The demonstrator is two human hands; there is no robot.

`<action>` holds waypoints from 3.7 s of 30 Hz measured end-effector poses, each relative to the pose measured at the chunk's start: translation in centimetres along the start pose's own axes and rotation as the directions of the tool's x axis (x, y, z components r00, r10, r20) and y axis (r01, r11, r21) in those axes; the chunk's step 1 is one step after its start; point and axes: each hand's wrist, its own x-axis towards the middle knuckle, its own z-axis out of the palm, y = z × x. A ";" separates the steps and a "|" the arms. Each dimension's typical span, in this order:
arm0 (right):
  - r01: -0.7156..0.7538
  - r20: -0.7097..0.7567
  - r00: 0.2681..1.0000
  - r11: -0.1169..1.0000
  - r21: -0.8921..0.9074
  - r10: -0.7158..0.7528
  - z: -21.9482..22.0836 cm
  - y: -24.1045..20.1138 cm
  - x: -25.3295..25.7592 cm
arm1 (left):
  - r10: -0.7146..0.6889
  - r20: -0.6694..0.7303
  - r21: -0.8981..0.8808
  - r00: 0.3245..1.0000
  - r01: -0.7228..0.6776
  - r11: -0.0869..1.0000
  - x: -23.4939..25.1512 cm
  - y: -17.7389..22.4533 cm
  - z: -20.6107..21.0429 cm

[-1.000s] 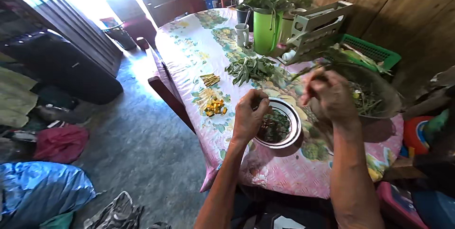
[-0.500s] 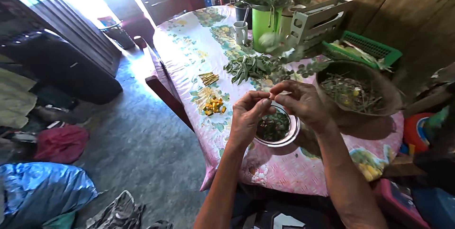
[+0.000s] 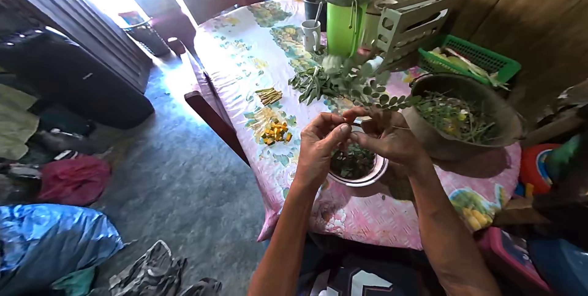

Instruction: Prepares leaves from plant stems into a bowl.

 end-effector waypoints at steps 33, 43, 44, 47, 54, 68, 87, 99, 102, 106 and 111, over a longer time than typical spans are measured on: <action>-0.046 -0.031 0.999 0.998 -0.041 0.045 -1.3 0.8 -1.1 | 0.036 -0.156 0.183 0.987 -0.007 0.983 -0.9 -0.5 0.2; -0.046 -0.028 0.999 0.994 -0.095 0.043 0.6 0.5 -0.4 | 0.071 -0.169 0.221 0.983 -0.033 0.975 -0.8 -0.5 0.6; -0.036 -0.044 0.999 0.990 -0.137 0.031 0.7 0.5 -0.4 | 0.075 -0.167 0.230 0.983 -0.035 0.973 -0.8 -0.4 0.6; -0.039 -0.001 0.999 0.998 -0.050 0.039 -0.7 0.5 -1.0 | 0.087 -0.176 0.247 0.981 -0.042 0.968 -0.8 -0.4 0.3; -0.073 -0.024 0.997 0.994 -0.082 0.071 -0.4 0.5 -0.7 | 0.107 -0.161 0.262 0.981 -0.061 0.963 -0.8 -0.3 0.6; -0.342 -0.400 0.904 0.813 -0.471 0.149 -10.7 -3.9 -4.8 | 0.072 0.000 0.674 0.997 -0.053 0.736 -0.4 -1.6 -0.4; -0.087 -0.235 0.972 0.920 -0.382 -0.005 -4.8 -3.4 1.9 | 0.060 0.032 0.633 0.998 -0.067 0.771 -1.3 0.1 0.7; 0.183 -0.094 0.967 0.903 -0.390 -0.237 -2.3 -0.2 1.5 | 0.084 -0.154 0.042 0.985 -0.079 0.996 1.0 0.0 1.7; 0.206 -0.084 0.962 0.890 -0.407 -0.260 -1.5 -0.1 1.7 | 0.101 -0.202 -0.024 0.974 -0.108 0.994 1.3 0.1 2.5; 0.184 -0.078 0.970 0.902 -0.390 -0.231 -0.9 -0.1 1.6 | 0.151 -0.276 0.017 0.949 -0.152 0.988 1.7 0.3 3.1; 0.058 -0.115 0.989 0.961 -0.270 -0.091 0.4 -0.4 1.6 | 0.173 -0.287 0.099 0.942 -0.151 0.984 1.5 0.0 2.7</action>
